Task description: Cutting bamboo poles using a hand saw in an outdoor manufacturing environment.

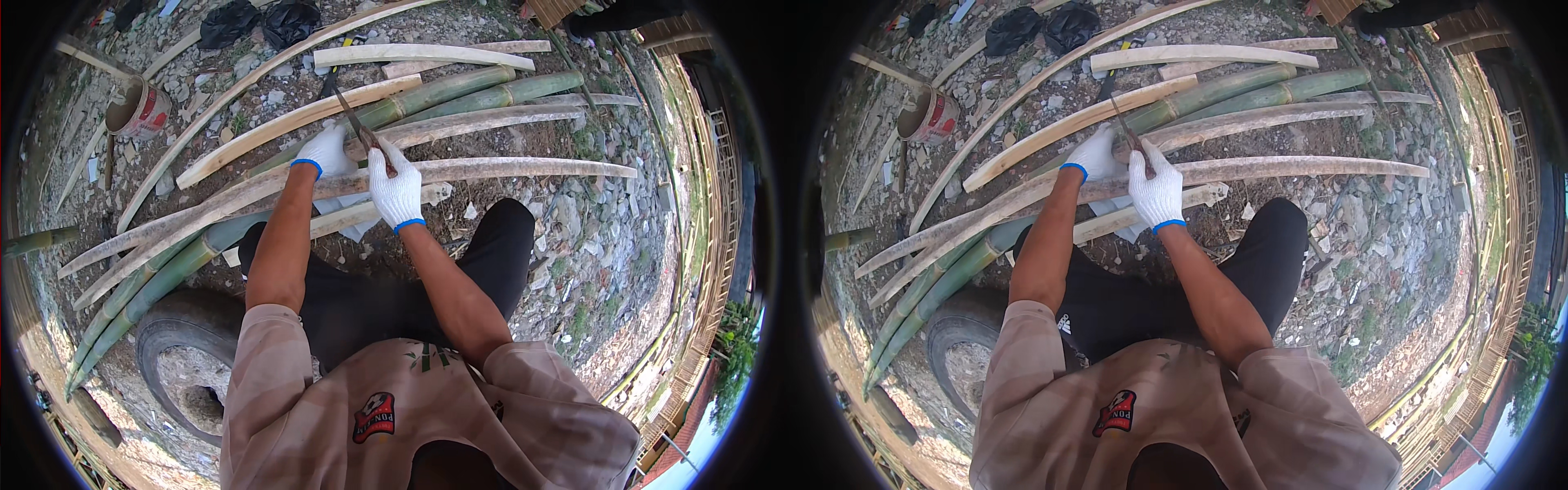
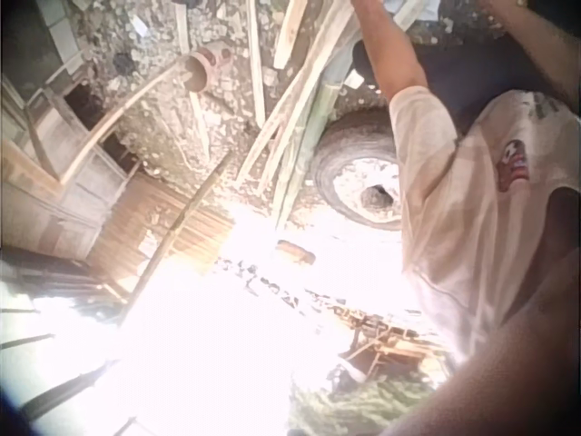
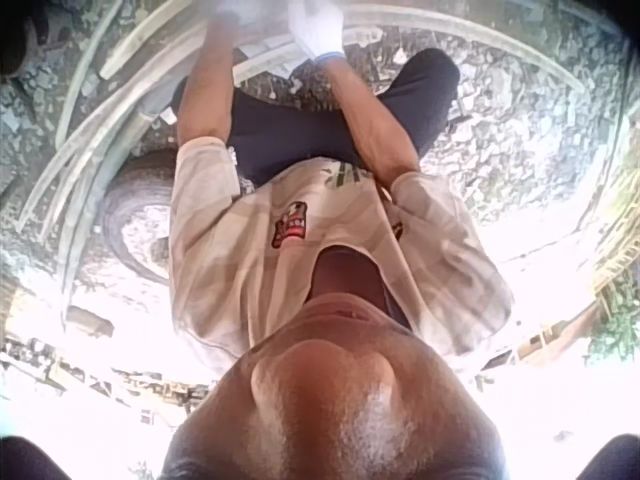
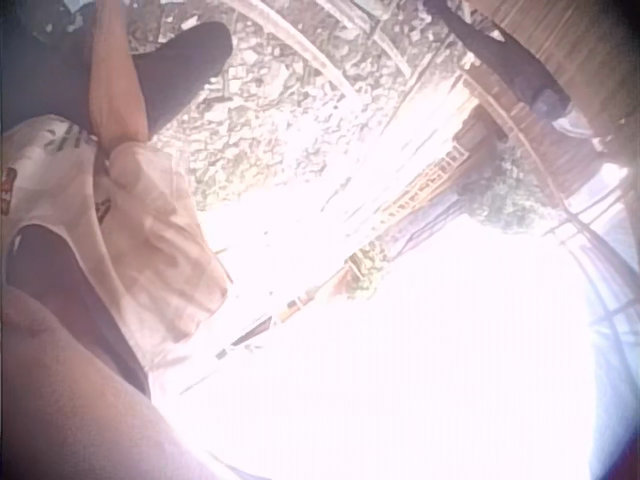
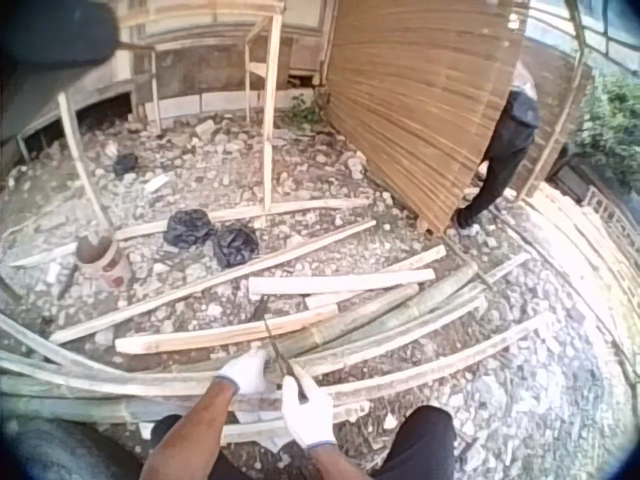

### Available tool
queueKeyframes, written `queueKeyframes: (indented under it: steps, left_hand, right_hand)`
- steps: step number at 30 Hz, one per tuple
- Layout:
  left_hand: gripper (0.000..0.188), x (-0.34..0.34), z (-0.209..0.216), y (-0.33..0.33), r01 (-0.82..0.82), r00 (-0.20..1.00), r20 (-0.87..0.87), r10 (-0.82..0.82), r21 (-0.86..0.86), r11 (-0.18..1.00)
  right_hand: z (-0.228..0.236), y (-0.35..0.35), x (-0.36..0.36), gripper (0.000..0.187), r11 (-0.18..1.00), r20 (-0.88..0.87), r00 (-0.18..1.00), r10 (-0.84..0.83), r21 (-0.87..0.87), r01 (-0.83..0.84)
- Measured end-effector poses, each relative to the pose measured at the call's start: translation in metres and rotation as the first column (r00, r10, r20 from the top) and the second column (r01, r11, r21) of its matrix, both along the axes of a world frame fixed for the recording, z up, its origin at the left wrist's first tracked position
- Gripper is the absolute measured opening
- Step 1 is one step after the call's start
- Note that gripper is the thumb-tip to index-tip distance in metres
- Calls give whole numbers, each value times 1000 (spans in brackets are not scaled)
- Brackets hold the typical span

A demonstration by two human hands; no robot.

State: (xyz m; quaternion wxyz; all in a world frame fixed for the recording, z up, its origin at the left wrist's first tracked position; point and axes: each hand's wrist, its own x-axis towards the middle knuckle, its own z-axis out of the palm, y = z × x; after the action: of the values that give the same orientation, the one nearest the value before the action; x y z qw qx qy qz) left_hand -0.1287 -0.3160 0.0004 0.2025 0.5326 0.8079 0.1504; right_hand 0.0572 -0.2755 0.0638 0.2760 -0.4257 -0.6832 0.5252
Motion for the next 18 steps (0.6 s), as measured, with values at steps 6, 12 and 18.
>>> queueKeyframes:
  steps: [6,12,18]
  left_hand:
    - [67,-6,33,15,68,987,161,-25,-266,961]
    - [59,1,33,13,22,998,63,-3,-294,956]
    - [53,9,31,9,2,998,-60,-19,-280,960]
  right_hand:
    - [45,-45,97,45,994,82,997,4,-107,5]
    - [40,-26,38,42,995,70,998,7,-101,1]
    - [34,-26,47,45,999,69,997,16,47,-20]
